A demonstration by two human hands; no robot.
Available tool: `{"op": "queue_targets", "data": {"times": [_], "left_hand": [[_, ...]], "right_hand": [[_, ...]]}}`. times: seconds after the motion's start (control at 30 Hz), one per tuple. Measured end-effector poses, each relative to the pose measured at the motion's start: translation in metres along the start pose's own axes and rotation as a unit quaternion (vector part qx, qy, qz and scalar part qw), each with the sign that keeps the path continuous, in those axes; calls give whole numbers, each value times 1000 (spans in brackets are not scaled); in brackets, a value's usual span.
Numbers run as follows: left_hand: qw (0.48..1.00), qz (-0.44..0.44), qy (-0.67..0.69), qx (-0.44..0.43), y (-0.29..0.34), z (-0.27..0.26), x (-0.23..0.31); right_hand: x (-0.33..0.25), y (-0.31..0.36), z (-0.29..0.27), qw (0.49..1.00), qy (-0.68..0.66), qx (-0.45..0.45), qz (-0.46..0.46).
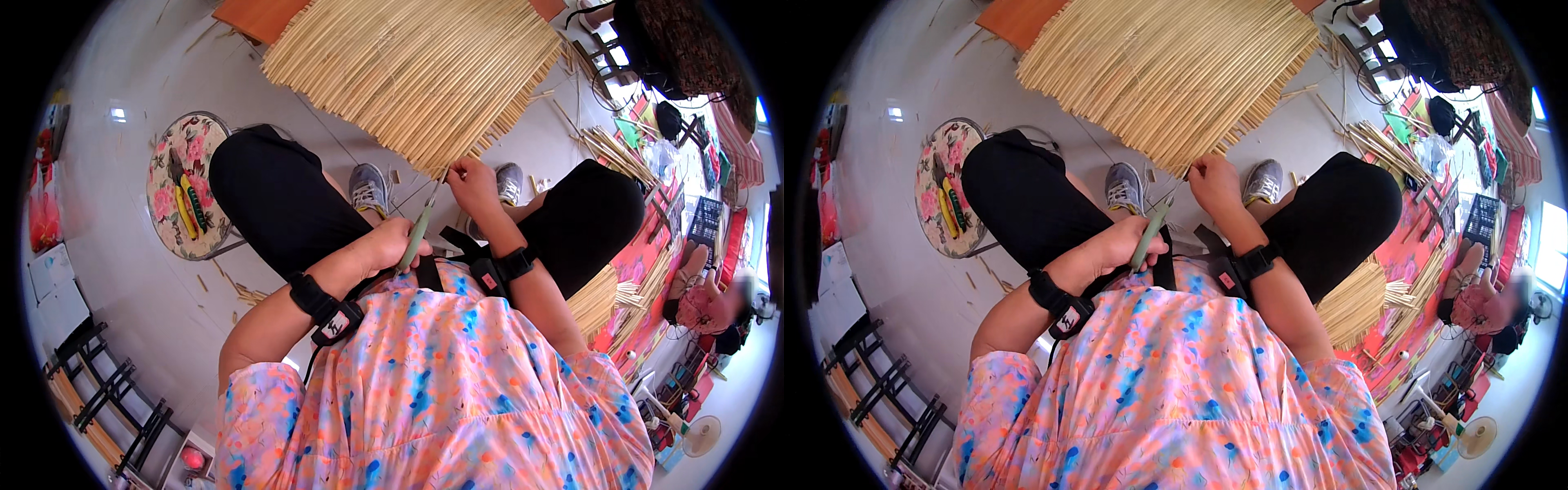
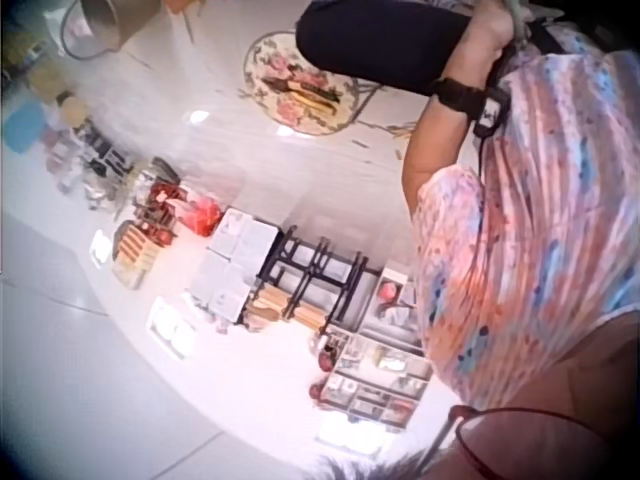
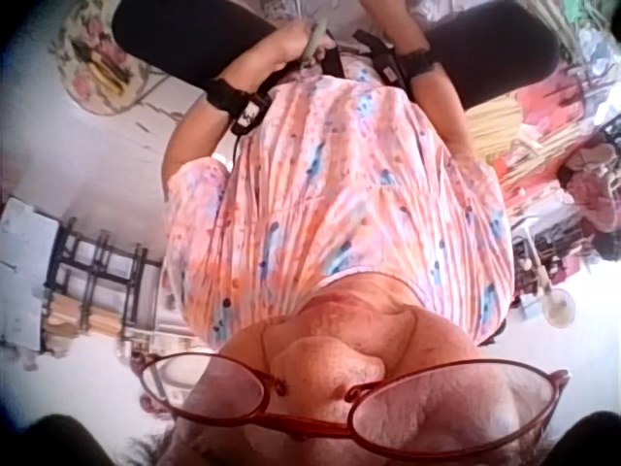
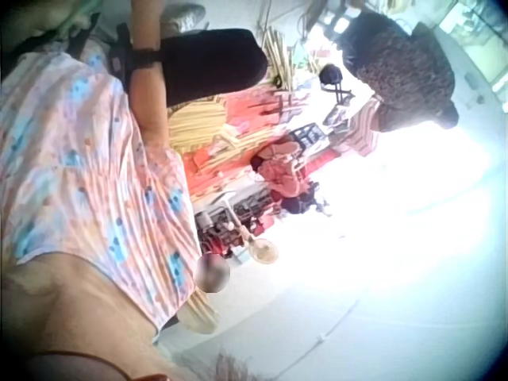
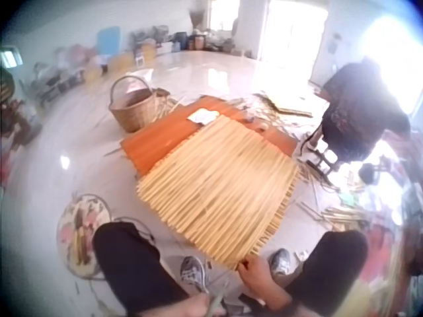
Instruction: The person sits on the floor and weaves a flat mat using thin bamboo strips and a white string. They thread the string through the strips, pull it tight, and use pliers to trim excess material. The person lifts and folds the mat to continue the weaving process.
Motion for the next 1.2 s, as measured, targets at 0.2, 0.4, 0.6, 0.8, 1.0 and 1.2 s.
{"op": "queue_targets", "data": {"times": [0.2,0.4,0.6,0.8,1.0,1.2], "left_hand": [[999,0,-27,19,-2,3,1],[1000,8,-11,10,-3,0,-2],[1000,9,-8,-2,-4,-1,-3],[1000,10,-15,-7,-3,-1,-2],[1000,10,-9,-13,-5,-2,-3],[1000,10,-18,-6,-3,-1,-2]], "right_hand": [[2,0,1,1000,4,5,-3],[1,0,1,1000,7,-9,7],[3,0,2,1000,21,-4,-10],[3,1,2,1000,6,-3,-10],[6,0,3,1000,4,-6,-3],[7,1,4,1000,-1,-1,-13]]}}
Point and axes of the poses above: each hand's wrist, its own y-axis away from the middle knuckle, its own z-axis out of the palm, x = y × z, the point moved 2 cm from there along -y, towards the middle knuckle, and after that the axes turned 1 degree about -z, right-handed, at the moved point
